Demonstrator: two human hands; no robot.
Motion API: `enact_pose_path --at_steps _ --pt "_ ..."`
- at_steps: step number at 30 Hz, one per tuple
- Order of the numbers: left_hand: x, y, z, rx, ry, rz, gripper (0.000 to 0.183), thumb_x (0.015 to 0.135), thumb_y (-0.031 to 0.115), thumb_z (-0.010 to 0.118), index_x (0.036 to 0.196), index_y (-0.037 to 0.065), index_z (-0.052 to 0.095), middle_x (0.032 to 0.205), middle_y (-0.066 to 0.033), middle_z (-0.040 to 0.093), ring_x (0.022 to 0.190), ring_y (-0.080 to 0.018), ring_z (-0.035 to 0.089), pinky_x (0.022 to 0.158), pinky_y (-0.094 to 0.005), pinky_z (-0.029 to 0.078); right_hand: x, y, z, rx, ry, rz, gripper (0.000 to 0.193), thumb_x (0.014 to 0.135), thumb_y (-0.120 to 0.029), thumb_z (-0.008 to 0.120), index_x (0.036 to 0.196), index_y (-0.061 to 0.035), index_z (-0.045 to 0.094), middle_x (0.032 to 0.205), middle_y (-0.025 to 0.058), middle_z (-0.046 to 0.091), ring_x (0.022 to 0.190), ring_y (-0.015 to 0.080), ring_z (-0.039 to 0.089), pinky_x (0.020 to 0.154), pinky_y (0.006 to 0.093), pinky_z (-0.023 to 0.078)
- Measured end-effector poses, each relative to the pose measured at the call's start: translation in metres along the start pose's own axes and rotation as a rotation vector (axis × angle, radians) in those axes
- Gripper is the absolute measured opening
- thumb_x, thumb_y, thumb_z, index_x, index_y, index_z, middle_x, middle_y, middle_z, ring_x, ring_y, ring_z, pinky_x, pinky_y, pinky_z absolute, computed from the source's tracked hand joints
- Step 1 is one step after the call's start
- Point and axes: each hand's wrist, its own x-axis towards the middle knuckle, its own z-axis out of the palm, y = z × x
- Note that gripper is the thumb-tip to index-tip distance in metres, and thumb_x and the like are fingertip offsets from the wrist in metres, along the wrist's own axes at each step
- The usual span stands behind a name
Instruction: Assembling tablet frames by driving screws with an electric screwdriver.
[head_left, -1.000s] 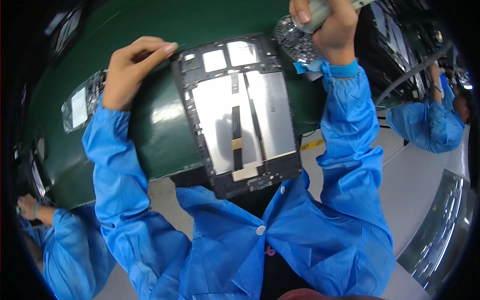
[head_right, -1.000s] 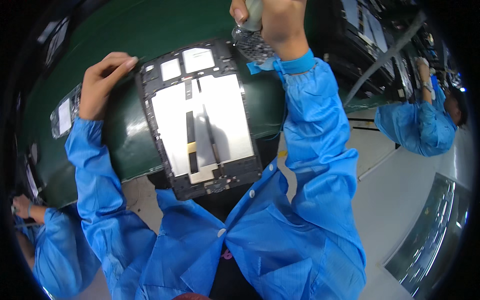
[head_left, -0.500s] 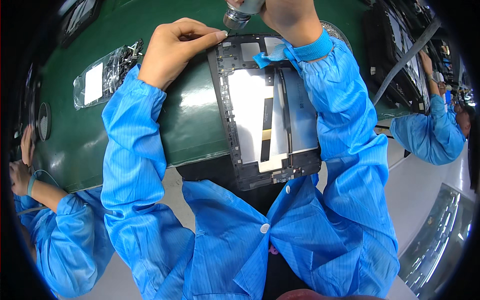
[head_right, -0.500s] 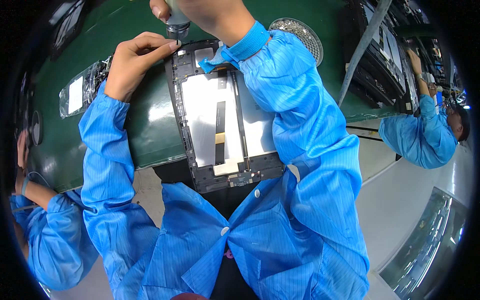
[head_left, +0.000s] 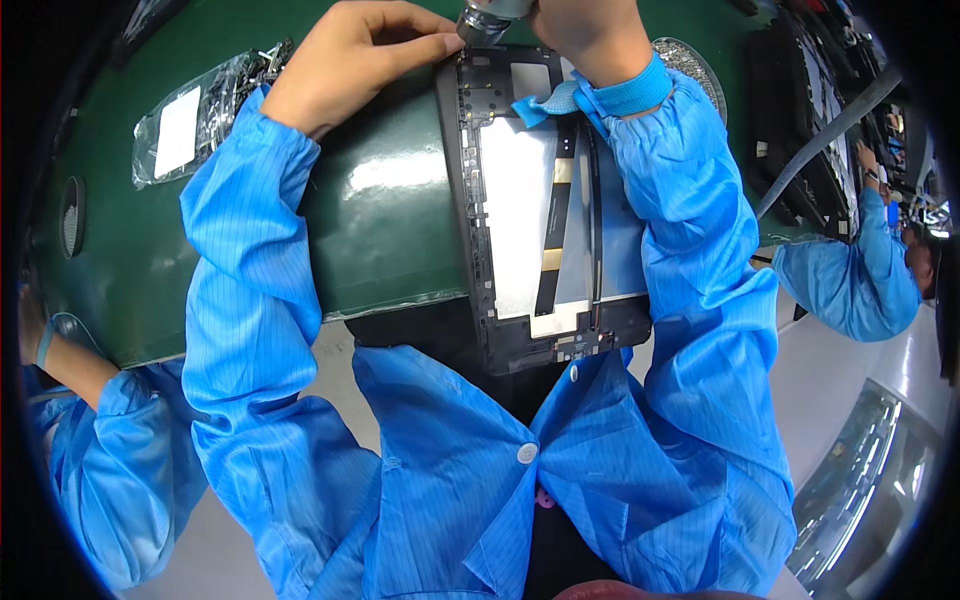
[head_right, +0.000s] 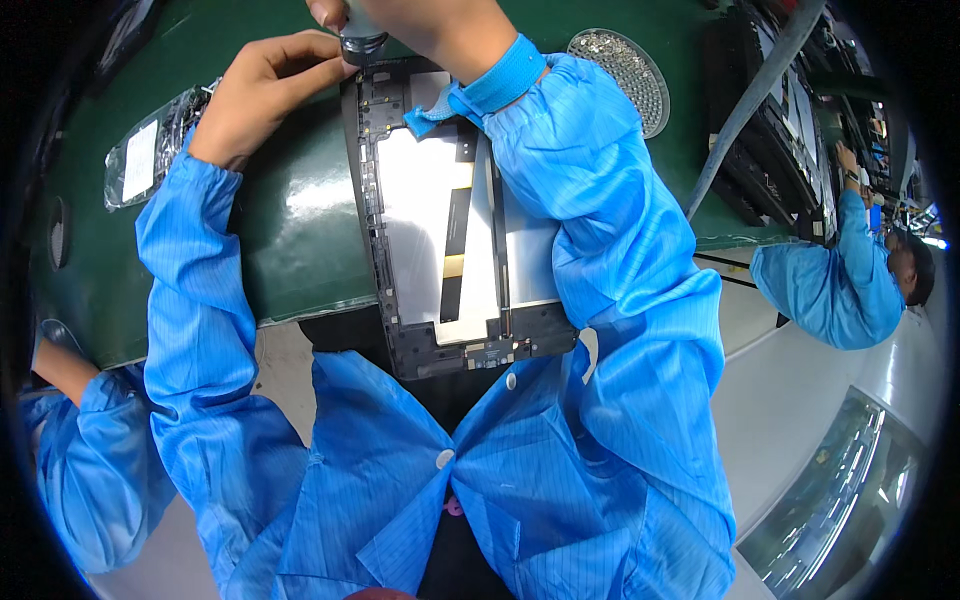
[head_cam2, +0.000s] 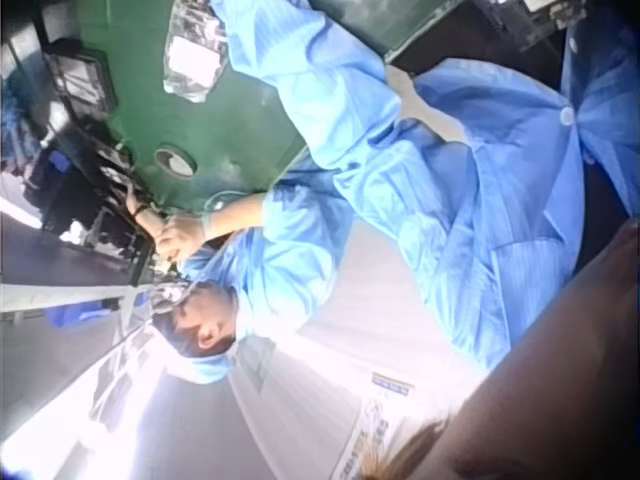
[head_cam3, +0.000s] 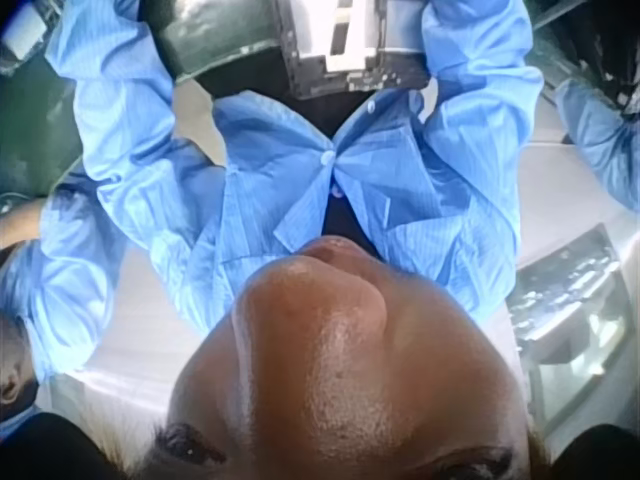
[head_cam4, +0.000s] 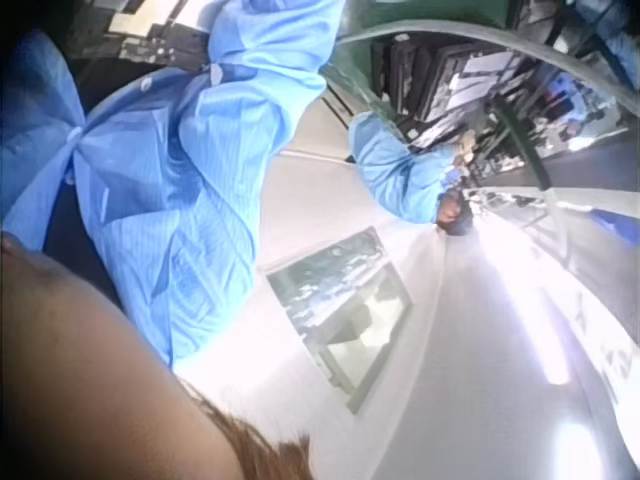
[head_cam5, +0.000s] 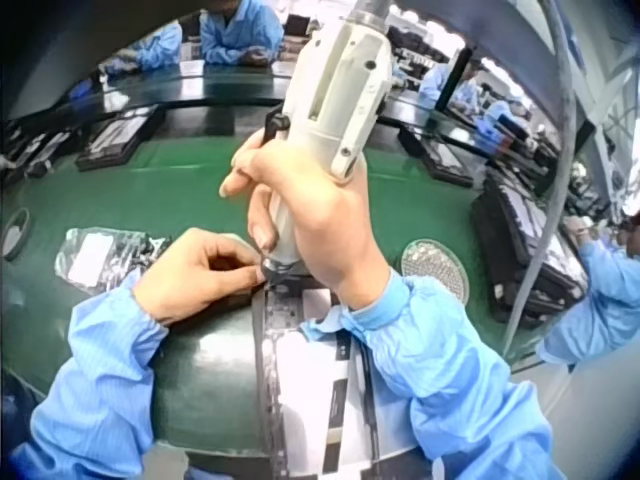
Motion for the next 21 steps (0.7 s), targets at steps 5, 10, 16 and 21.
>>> enact_pose_path --at_steps 5,10,16,21 --pt "-0.001 -0.016 -0.003 -0.045 0.021 0.015 0.025 0.089 0.014 0.072 0.109 0.0 0.072 0.098 -0.006 0.07 0.095 -0.0159 0.064 0.09 -0.0281 0.048 -0.002 -0.001 0.009 -0.012 -0.039 -0.027 0.018 0.092 -0.011 0.057 0.089 0.0047 0.064 0.076 0.0109 0.067 0.047 0.0117 0.054 0.042 0.0237 0.041" --pt "-0.001 0.017 0.002 -0.194 -0.001 -0.071 0.015 0.09 0.006 0.069 0.1 -0.005 0.072 0.087 -0.0066 0.071 0.078 -0.0104 0.061 0.071 -0.0242 0.05 -0.002 0.0 0.002 -0.078 -0.037 -0.039 0.021 0.093 -0.013 0.057 0.086 0.0044 0.065 0.076 0.0106 0.067 0.047 0.0118 0.054 0.042 0.0239 0.041" --pt "-0.002 0.012 0.003 -0.162 0.013 -0.02 0.015 0.089 0.006 0.07 0.099 -0.005 0.072 0.086 -0.0065 0.071 0.078 -0.0104 0.061 0.071 -0.0243 0.05 -0.003 -0.004 0.008 -0.088 0.018 0.069 0.021 0.093 -0.014 0.057 0.085 0.0042 0.065 0.076 0.0105 0.067 0.048 0.0118 0.054 0.043 0.0234 0.041" --pt "-0.008 0.006 0.001 -0.247 0.006 -0.071 0.016 0.09 0.006 0.07 0.101 -0.005 0.072 0.087 -0.0062 0.071 0.077 -0.0097 0.061 0.07 -0.0232 0.05 -0.006 0.004 0.008 -0.021 -0.035 0.001 0.022 0.093 -0.013 0.057 0.084 0.0048 0.065 0.075 0.0104 0.067 0.047 0.0118 0.054 0.044 0.0236 0.042"
